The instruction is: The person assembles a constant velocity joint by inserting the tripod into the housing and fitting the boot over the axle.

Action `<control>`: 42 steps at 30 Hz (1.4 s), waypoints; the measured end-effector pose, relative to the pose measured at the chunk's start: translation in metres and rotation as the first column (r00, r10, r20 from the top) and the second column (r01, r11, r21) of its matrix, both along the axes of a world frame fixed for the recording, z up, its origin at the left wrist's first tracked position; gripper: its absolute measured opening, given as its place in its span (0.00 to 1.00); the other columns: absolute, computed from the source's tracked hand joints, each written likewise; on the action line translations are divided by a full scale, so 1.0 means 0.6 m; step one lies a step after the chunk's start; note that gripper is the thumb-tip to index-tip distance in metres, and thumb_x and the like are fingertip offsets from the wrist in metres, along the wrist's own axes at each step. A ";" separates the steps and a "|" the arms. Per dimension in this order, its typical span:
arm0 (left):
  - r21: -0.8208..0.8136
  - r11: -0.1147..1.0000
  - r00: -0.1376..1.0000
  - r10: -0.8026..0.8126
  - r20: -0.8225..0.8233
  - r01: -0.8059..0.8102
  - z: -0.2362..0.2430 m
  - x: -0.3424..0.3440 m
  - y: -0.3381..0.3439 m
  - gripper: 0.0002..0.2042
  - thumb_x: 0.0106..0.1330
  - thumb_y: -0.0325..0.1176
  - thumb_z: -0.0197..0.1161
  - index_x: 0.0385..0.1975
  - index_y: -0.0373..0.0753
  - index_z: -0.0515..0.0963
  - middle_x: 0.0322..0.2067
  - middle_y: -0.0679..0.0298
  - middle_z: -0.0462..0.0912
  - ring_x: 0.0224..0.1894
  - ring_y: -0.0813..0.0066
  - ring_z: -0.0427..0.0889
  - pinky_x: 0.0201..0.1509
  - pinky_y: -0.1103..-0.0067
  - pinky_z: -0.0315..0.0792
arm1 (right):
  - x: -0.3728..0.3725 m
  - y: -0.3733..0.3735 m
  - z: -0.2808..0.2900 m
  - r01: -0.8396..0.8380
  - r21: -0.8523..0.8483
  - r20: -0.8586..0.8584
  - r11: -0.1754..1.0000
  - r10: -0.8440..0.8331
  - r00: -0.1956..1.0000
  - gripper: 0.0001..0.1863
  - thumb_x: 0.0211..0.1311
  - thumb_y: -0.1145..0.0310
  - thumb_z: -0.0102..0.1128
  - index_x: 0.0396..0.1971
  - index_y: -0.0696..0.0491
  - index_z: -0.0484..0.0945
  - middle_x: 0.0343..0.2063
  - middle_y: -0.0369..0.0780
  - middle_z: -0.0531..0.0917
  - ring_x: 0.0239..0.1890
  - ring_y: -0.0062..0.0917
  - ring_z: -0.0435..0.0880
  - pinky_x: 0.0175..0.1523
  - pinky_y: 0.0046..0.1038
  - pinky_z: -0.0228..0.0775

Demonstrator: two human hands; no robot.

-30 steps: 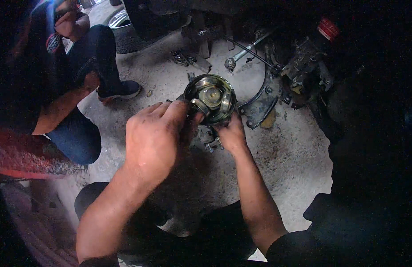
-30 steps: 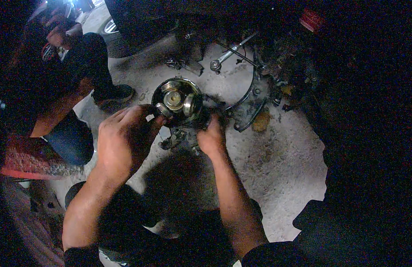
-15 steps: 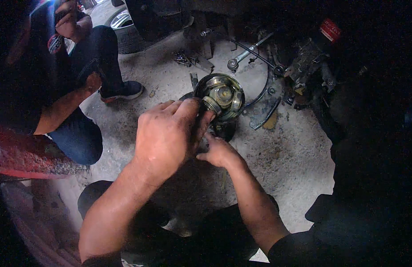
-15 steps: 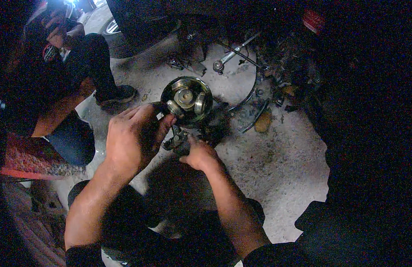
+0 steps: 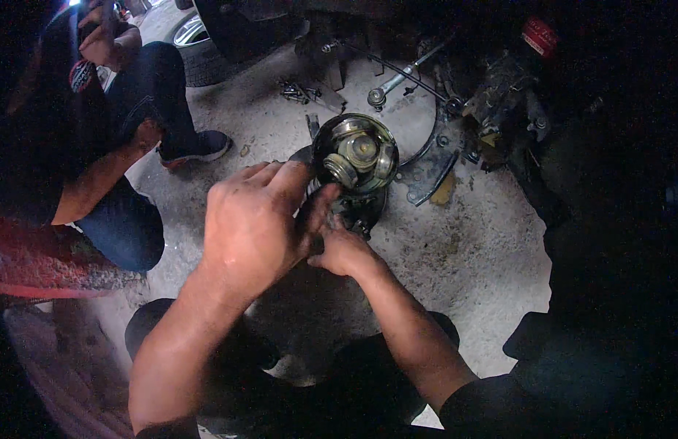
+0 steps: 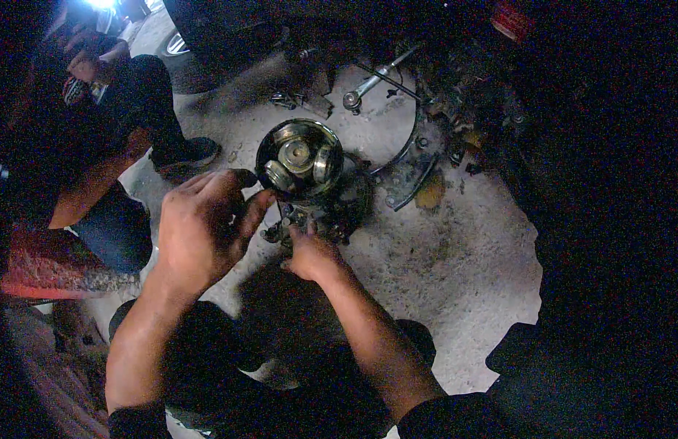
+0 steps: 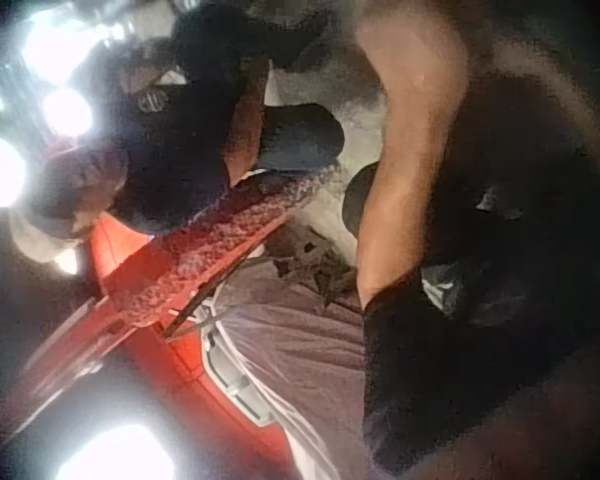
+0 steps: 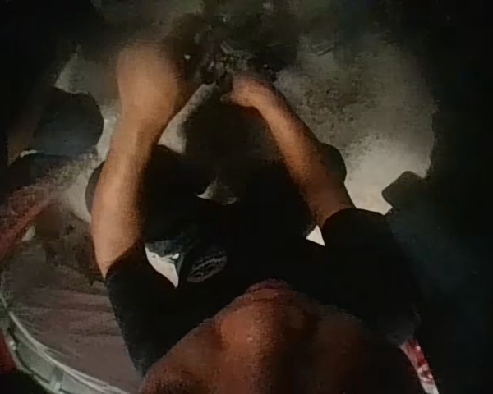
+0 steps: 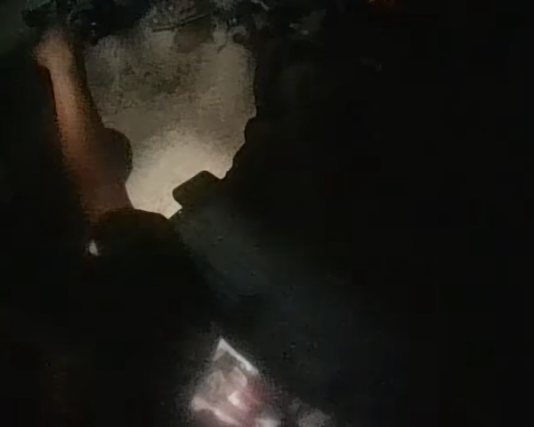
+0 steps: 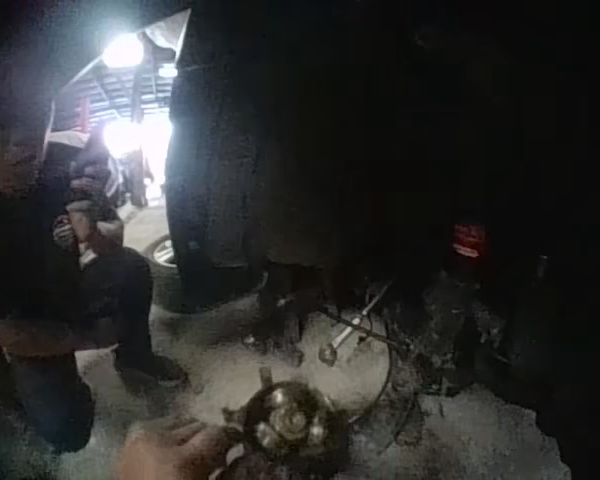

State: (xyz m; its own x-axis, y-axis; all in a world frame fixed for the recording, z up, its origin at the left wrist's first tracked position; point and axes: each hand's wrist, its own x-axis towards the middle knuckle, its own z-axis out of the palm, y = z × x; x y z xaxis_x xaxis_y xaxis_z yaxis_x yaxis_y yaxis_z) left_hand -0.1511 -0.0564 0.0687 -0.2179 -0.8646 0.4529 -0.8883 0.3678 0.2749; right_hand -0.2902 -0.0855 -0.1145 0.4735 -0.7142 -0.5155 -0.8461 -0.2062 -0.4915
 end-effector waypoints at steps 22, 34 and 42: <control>0.761 0.649 0.773 -0.474 0.421 -0.017 -0.094 -0.035 0.077 0.09 0.63 0.36 0.57 0.37 0.46 0.83 0.35 0.63 0.86 0.40 0.64 0.85 0.45 0.66 0.74 | -0.001 -0.006 -0.016 -0.159 0.004 0.065 0.987 0.158 0.985 0.43 0.46 0.58 0.70 0.65 0.54 0.65 0.60 0.52 0.72 0.59 0.47 0.74 0.62 0.41 0.69; 0.805 0.593 0.721 -0.546 0.427 -0.028 -0.078 -0.056 0.067 0.11 0.64 0.35 0.57 0.42 0.43 0.82 0.39 0.62 0.85 0.45 0.63 0.83 0.48 0.66 0.72 | -0.007 -0.019 -0.045 -0.212 0.068 0.037 0.975 0.210 0.977 0.45 0.48 0.58 0.67 0.68 0.54 0.60 0.62 0.54 0.70 0.63 0.45 0.71 0.65 0.39 0.66; 0.815 0.577 0.724 -0.539 0.430 -0.055 -0.087 -0.059 0.072 0.12 0.64 0.36 0.57 0.42 0.41 0.82 0.41 0.60 0.84 0.47 0.62 0.82 0.50 0.64 0.71 | -0.009 -0.026 -0.053 -0.094 0.147 0.012 0.985 0.094 0.996 0.58 0.50 0.54 0.68 0.73 0.53 0.37 0.56 0.58 0.75 0.57 0.49 0.76 0.63 0.40 0.67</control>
State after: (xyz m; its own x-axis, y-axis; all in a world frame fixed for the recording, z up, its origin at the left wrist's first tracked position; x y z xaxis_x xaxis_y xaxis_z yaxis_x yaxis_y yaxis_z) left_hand -0.1867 -0.0130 0.0164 -0.4220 -0.6589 -0.6227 -0.8522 0.5227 0.0244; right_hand -0.2958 -0.1009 -0.1465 0.5378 -0.5825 -0.6095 -0.8238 -0.2096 -0.5267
